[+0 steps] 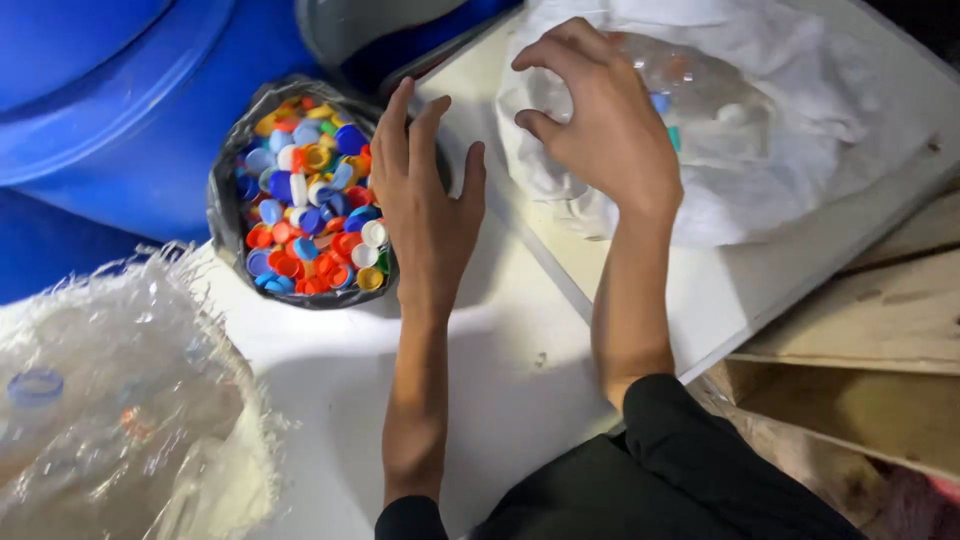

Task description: Screw caps onto empty plastic bottles for recycling.

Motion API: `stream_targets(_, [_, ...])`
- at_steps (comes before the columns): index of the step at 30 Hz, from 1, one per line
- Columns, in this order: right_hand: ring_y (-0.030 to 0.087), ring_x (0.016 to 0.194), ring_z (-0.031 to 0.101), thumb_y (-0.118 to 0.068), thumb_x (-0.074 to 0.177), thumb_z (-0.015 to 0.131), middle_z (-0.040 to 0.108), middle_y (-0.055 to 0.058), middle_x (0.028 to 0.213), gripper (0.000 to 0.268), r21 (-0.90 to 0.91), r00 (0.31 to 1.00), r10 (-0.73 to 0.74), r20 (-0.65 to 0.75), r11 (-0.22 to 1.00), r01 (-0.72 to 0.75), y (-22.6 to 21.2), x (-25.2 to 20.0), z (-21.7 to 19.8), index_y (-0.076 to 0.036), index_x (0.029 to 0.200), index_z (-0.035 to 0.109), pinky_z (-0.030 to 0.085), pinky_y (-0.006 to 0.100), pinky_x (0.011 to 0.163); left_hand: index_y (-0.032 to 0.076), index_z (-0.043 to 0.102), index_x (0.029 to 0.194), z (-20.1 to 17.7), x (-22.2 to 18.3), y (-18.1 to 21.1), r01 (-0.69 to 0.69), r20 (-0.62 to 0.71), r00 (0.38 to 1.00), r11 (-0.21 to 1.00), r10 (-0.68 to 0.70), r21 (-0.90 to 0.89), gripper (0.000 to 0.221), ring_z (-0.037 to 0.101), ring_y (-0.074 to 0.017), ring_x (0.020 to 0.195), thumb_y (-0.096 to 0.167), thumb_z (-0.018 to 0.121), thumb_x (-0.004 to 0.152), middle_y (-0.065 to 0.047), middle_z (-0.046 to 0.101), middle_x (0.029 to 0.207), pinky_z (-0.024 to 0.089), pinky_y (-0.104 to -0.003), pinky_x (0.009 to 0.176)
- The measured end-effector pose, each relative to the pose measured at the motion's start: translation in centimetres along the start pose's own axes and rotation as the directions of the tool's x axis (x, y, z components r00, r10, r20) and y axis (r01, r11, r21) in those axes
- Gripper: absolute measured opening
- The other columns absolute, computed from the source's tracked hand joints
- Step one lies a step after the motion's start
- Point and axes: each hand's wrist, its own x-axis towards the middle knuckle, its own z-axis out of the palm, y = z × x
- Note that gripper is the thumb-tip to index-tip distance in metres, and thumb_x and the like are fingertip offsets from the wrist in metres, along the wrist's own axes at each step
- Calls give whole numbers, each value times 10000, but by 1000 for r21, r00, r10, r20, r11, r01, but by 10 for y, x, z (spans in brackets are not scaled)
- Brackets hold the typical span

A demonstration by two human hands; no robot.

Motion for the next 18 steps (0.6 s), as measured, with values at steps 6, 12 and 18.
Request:
stream_targets(6, [291,1143,657,-45,913,879,631,104,1229,375,243,885,-459,82,870,429,-97,-5,45,-28,1215,657,554,358,970,87,572,1362,-96,-48,-33,117,-196,974,993,-116,-5,481,553,-344,1355,128,835,961,-147,514,1523,472,-407,1128])
stream_targets(12, [300,1111,684,-13,947,843,641,130,1216,352,451,796,-604,53,725,520,-197,-11,96,-15,1228,630,574,355,944,61,591,1357,-211,-89,-10,243,-127,964,967,-233,71,398,592,-338,1274,38,700,975,-104,600,1345,485,-419,1095])
stream_targets(18, [282,1084,711,-56,961,835,671,116,1253,359,646,747,-655,114,620,445,-258,-21,149,-34,1263,642,585,345,901,70,614,1300,-284,-125,21,469,-375,849,858,-373,210,252,598,-320,1276,-10,594,1062,-100,615,1343,498,-408,1061])
